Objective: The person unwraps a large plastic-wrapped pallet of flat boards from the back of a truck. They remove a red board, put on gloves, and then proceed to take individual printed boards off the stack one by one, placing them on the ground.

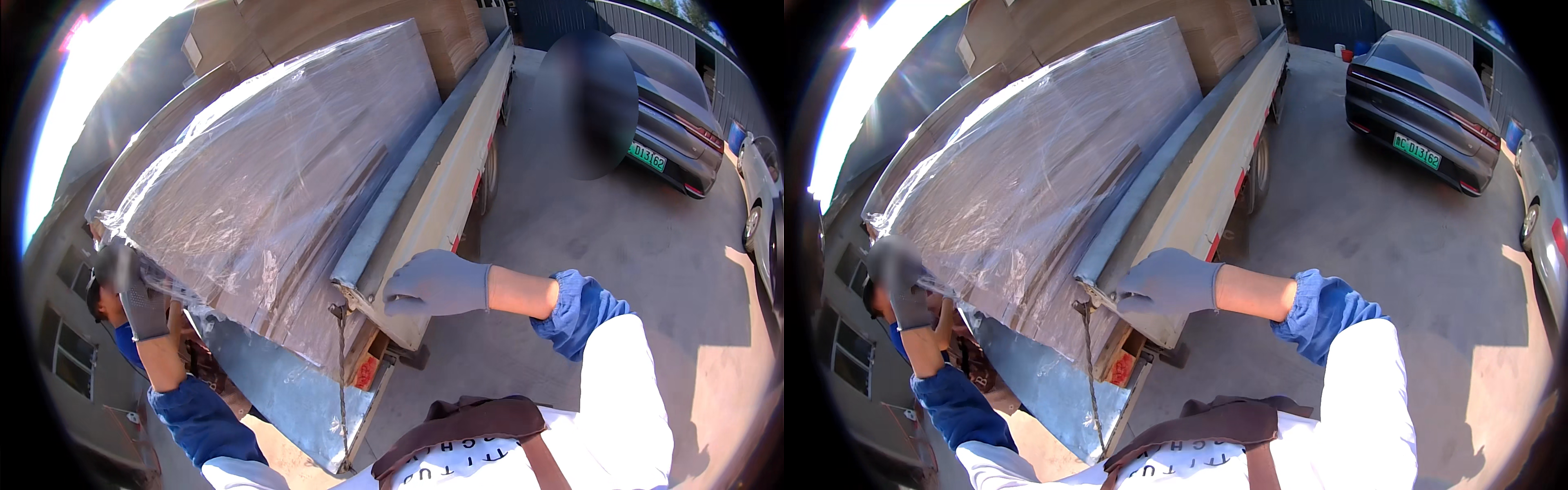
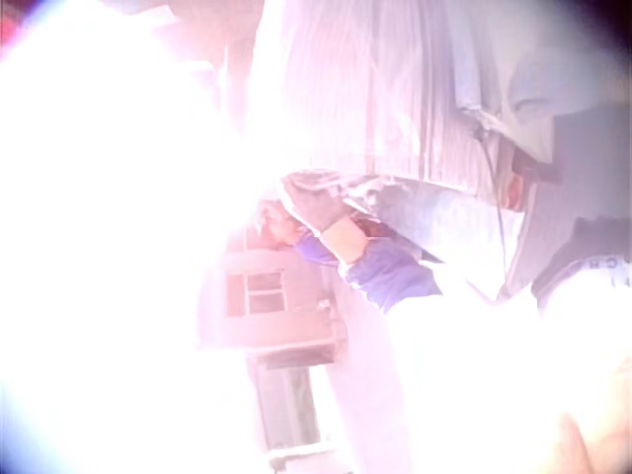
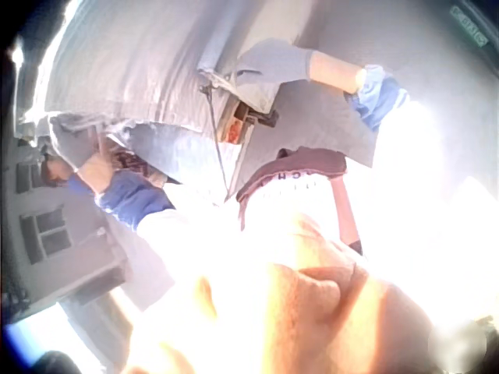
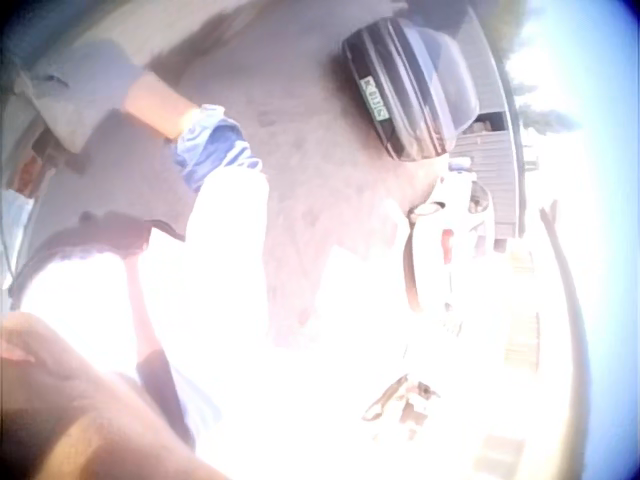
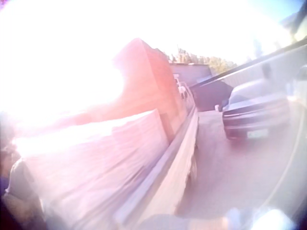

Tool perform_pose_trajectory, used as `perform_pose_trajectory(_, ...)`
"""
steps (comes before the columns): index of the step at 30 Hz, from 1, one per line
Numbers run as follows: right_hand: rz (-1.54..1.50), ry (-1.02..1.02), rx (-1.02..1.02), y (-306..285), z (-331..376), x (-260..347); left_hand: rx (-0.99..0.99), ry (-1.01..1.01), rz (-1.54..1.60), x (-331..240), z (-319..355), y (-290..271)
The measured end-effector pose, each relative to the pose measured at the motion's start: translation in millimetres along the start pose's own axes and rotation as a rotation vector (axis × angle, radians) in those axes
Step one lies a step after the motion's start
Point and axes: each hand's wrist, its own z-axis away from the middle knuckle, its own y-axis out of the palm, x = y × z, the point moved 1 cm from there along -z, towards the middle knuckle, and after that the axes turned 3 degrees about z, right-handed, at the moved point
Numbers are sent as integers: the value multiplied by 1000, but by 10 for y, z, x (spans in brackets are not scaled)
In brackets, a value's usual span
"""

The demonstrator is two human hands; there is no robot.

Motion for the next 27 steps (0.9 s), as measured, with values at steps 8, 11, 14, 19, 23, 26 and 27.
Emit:
perform_pose_trajectory(8, -82, -102, -122, -260, 60, -828, 69, 205, -655, -1664, 216, 527)
perform_pose_trajectory(11, -97, -89, -185, -518, 108, -1036, -68, 150, -539, -2074, 256, 709)
perform_pose_trajectory(14, -54, -207, -365, -904, -225, -1176, 34, 67, -635, -2629, 337, 351)
perform_pose_trajectory(19, 390, -471, -773, -620, 391, -510, 27, 123, -797, -1499, 2417, 838)
perform_pose_trajectory(23, 314, -761, -822, -258, 583, 439, 4, 149, -693, -1332, 3424, 737)
perform_pose_trajectory(26, 283, -751, -890, -119, 83, 745, -322, -74, -295, -1273, 3791, 990)
perform_pose_trajectory(27, 276, -725, -899, -8, -36, 825, -323, -109, -270, -1282, 3946, 949)
